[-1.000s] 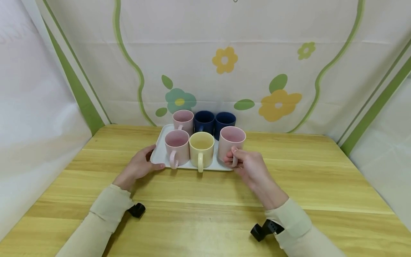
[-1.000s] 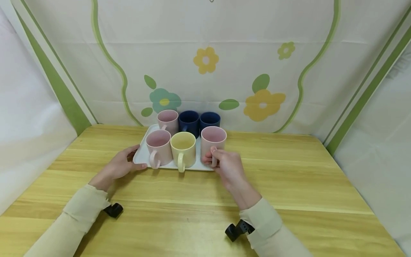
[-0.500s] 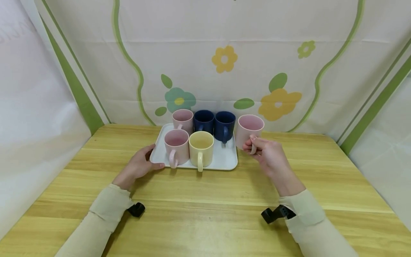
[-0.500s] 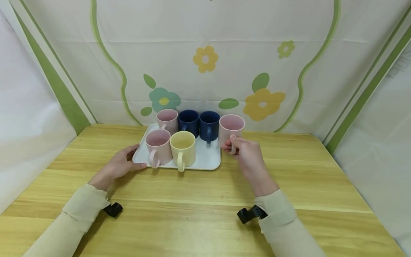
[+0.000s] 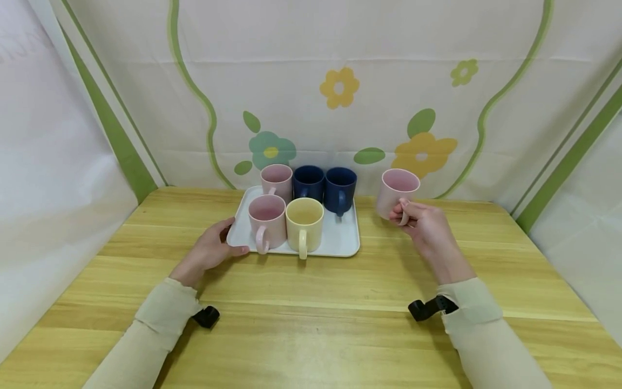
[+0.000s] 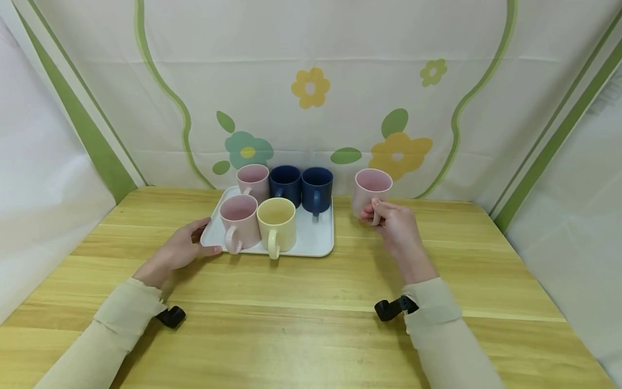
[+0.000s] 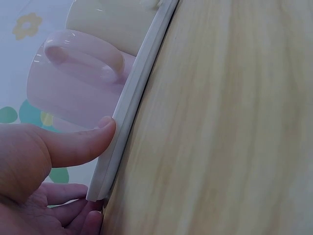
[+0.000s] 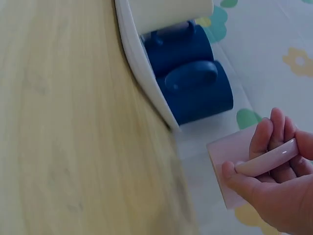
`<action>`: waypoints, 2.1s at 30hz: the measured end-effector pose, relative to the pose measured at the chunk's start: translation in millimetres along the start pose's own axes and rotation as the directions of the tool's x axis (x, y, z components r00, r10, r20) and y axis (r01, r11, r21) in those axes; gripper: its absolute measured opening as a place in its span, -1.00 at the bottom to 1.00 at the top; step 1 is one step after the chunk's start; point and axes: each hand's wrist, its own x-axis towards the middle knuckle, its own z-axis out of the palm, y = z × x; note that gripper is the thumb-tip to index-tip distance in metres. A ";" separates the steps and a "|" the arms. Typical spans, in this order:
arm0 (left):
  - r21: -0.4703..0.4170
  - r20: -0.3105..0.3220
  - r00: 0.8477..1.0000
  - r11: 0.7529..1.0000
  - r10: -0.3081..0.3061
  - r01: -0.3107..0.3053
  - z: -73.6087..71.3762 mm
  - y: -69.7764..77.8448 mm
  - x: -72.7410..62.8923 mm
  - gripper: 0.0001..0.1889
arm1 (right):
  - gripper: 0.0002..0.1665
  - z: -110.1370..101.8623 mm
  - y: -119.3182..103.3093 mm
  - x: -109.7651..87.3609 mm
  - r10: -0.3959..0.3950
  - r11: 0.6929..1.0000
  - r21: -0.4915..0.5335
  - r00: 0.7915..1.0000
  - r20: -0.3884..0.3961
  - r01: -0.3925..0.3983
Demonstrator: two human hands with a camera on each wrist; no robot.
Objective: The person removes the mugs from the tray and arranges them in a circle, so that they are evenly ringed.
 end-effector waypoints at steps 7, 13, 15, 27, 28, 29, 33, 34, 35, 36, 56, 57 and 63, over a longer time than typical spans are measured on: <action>-0.008 0.000 1.000 1.000 -0.003 0.003 0.2 -0.5 1.5 0.06 | -0.72 -21.2 4.1 9.9 0.013 0.997 0.082 1.000 0.024 -0.015; -0.002 0.002 1.000 1.000 -0.002 0.002 0.1 -1.9 3.0 0.07 | -0.73 -35.3 6.3 13.8 0.018 0.995 0.100 1.000 0.020 -0.020; -0.001 0.001 1.000 1.000 -0.003 0.003 0.1 -1.7 3.3 0.07 | -0.73 -38.9 7.4 14.8 0.019 0.996 0.089 1.000 0.015 -0.021; 0.006 0.003 1.000 1.000 -0.008 0.008 -0.7 -1.1 1.8 0.08 | -0.72 -53.8 14.3 18.6 0.043 0.995 0.086 0.999 -0.003 -0.042; 0.006 0.003 1.000 1.000 -0.009 0.009 -0.6 -1.1 1.9 0.08 | -0.72 -54.8 14.3 18.7 0.050 0.994 0.096 0.999 -0.001 -0.050; 0.004 0.004 1.000 1.000 -0.011 0.011 -0.7 -1.2 1.9 0.07 | -0.72 -55.4 14.3 18.8 0.058 0.993 0.101 0.998 -0.002 -0.057; 0.003 0.006 1.000 1.000 -0.020 0.020 -1.4 -0.8 1.8 0.07 | -0.72 -57.5 13.3 20.3 0.102 0.987 0.120 0.995 0.009 -0.103; 0.004 0.005 1.000 1.000 -0.022 0.022 -1.7 -0.4 1.6 0.07 | -0.72 -58.1 12.7 20.7 0.114 0.986 0.123 0.993 0.016 -0.115; 0.003 0.006 1.000 1.000 -0.023 0.023 -2.0 -0.1 1.3 0.07 | -0.72 -58.6 12.1 21.2 0.126 0.984 0.124 0.992 0.021 -0.128; 0.003 0.004 1.000 1.000 -0.023 0.023 -2.2 0.4 1.3 0.07 | -0.71 -59.3 11.4 21.7 0.135 0.983 0.125 0.990 0.029 -0.138; -0.019 0.000 1.000 1.000 0.018 -0.018 -0.6 -0.6 1.9 0.05 | -0.68 -67.6 4.2 39.6 0.190 0.979 0.059 0.980 0.062 -0.194; -0.019 0.000 1.000 1.000 0.017 -0.017 -0.6 -0.8 2.2 0.05 | -0.68 -67.5 4.0 40.4 0.193 0.979 0.053 0.979 0.057 -0.196; -0.020 0.000 1.000 1.000 0.005 -0.005 -0.5 0.8 1.2 0.05 | -0.68 -67.5 1.9 44.9 0.200 0.979 0.018 0.979 0.037 -0.201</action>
